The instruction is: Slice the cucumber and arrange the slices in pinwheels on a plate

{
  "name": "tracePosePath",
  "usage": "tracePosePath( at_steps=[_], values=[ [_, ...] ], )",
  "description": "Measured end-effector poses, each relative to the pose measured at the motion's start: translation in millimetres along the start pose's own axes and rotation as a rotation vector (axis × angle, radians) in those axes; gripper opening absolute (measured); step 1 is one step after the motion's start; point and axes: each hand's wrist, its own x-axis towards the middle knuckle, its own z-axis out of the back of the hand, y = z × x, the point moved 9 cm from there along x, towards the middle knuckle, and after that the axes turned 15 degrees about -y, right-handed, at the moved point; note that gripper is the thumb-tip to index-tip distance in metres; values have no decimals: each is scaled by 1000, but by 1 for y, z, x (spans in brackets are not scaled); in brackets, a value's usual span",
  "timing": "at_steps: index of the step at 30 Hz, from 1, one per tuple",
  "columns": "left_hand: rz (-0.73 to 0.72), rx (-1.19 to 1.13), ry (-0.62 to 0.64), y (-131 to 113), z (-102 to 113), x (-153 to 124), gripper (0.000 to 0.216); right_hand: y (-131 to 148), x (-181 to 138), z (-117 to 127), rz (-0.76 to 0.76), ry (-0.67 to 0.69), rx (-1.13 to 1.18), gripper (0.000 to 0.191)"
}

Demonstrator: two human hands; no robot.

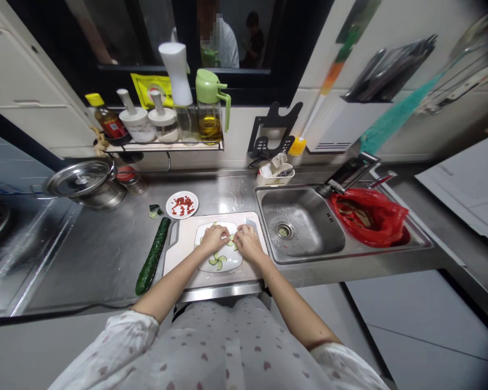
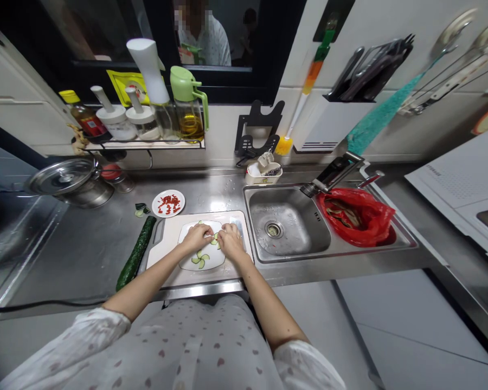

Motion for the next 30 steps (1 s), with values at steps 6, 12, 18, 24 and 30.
tracePosePath(
  at_steps=[6,12,18,24,30],
  values=[
    [11,22,4,-1,-5,2,13,2,1,-2,35,-7,-35,12],
    [21,53,-2,-2,-11,2,12,0,0,-3,16,-3,-24,11],
    [13,56,-2,-3,-13,2,12,-1,-2,-1,-4,-31,-4,9],
    [9,48,-22,-3,-7,1,11,-2,-1,8,-20,-75,27,10],
    [9,30,-19,-3,-6,2,12,-3,-1,9,-30,-94,31,8]
  ],
)
